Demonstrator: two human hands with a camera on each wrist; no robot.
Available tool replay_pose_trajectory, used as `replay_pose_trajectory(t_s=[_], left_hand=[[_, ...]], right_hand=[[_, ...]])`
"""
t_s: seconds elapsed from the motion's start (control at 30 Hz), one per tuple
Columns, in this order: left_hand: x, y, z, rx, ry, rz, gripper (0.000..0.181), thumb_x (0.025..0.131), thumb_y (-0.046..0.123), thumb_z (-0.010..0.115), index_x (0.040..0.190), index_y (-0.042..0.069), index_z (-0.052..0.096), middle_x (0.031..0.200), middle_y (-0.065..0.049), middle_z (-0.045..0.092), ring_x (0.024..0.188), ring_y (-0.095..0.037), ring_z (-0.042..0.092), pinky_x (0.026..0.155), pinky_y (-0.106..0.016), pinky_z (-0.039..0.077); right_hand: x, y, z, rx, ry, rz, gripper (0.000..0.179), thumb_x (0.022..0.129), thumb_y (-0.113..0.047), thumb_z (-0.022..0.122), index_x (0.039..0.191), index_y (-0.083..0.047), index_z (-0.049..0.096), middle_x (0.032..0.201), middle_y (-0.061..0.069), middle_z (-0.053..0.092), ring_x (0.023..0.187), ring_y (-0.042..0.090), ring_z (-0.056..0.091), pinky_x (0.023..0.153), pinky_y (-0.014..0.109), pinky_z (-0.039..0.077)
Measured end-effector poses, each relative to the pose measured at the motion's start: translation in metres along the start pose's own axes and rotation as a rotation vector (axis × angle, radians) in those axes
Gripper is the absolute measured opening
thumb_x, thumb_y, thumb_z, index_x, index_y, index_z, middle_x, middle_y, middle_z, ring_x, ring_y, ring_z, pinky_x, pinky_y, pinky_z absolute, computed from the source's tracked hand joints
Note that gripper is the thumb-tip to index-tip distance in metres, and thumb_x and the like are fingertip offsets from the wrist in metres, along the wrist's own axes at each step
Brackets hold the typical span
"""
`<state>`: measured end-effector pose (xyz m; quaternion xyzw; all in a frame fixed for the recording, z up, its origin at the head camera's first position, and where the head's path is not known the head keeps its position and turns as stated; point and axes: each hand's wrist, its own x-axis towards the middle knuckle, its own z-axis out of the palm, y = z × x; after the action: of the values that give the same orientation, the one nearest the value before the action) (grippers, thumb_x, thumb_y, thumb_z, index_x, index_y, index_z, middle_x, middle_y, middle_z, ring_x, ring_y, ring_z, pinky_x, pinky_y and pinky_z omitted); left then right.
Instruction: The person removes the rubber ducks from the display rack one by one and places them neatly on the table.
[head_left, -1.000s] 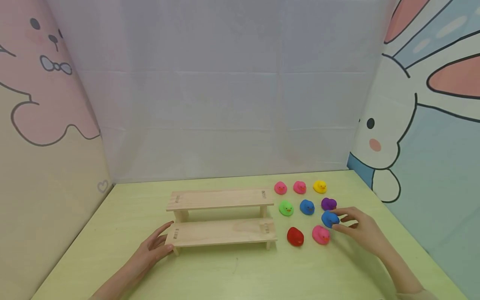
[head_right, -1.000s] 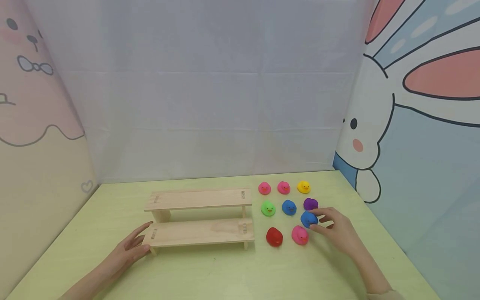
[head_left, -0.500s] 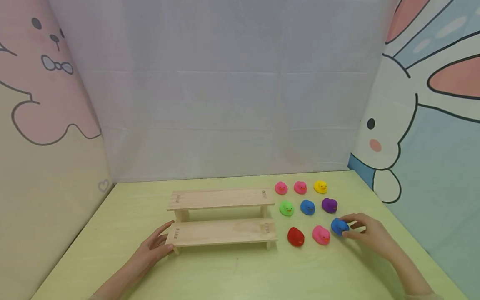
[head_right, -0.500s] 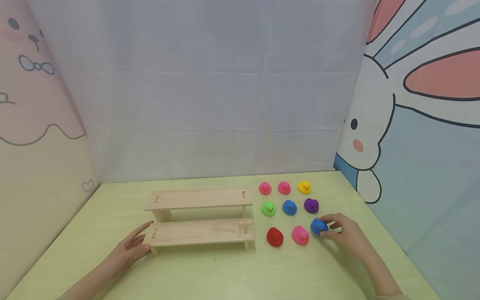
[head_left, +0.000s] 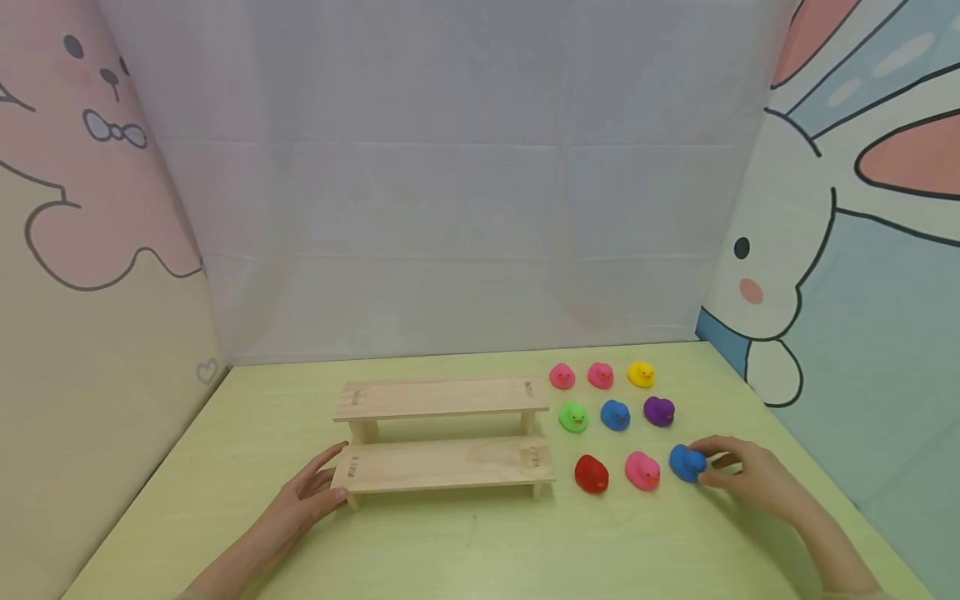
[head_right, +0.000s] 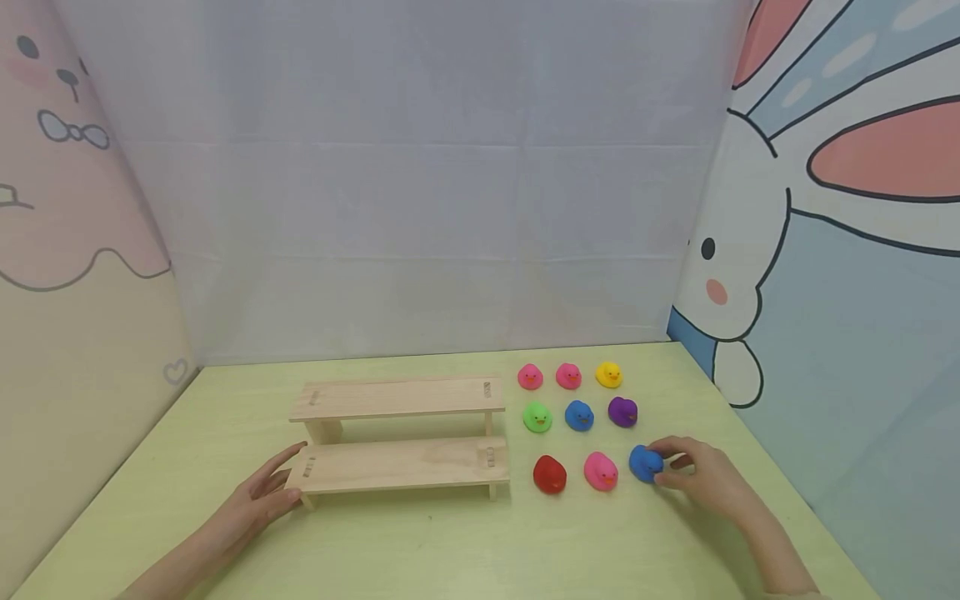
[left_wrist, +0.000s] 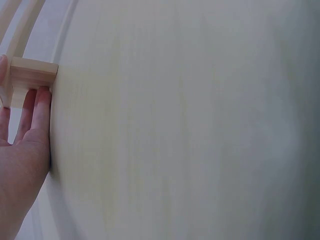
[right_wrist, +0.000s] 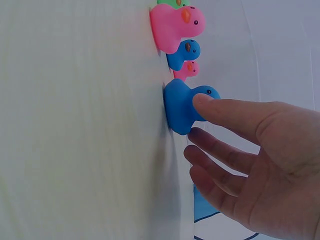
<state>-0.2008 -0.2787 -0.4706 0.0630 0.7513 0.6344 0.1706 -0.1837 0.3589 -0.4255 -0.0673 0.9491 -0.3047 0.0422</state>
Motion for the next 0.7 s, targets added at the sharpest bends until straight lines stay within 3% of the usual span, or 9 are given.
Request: replay_pose_trajectory(t_s=[0.27,0.47,0.7], left_hand=[[-0.0004,-0.0005,-0.0005,-0.005,-0.012,0.000,0.074,0.099,0.015,0.057,0.159,0.024,0.015,0.147,-0.015,0.044,0.118,-0.004,0.059,0.095,-0.017,0.047],[-0.0011,-0.0001,-0.0010,0.000,-0.021,-0.002,0.074,0.099,0.016,0.056,0.159,0.025,0.014,0.148,-0.016,0.042,0.118,-0.004,0.059,0.096,-0.017,0.046],[-0.0015,0.0002,-0.0013,-0.006,-0.026,-0.001,0.074,0.099,0.015,0.056,0.159,0.023,0.013,0.145,-0.010,0.045,0.118,-0.003,0.058,0.096,-0.018,0.047]], right_hand=[[-0.0007,0.0052,-0.0055,0.017,-0.028,0.024,0.043,0.086,-0.023,0.075,0.123,-0.004,0.064,0.122,0.021,0.066,0.098,0.029,0.067,0.072,0.029,0.056],[-0.0021,0.0075,-0.0071,0.010,-0.021,0.007,0.042,0.086,-0.023,0.075,0.122,-0.003,0.065,0.121,0.021,0.067,0.097,0.028,0.067,0.071,0.024,0.053],[-0.0020,0.0083,-0.0092,-0.005,-0.019,-0.004,0.041,0.086,-0.023,0.075,0.121,-0.003,0.065,0.120,0.020,0.067,0.094,0.026,0.068,0.071,0.023,0.053]])
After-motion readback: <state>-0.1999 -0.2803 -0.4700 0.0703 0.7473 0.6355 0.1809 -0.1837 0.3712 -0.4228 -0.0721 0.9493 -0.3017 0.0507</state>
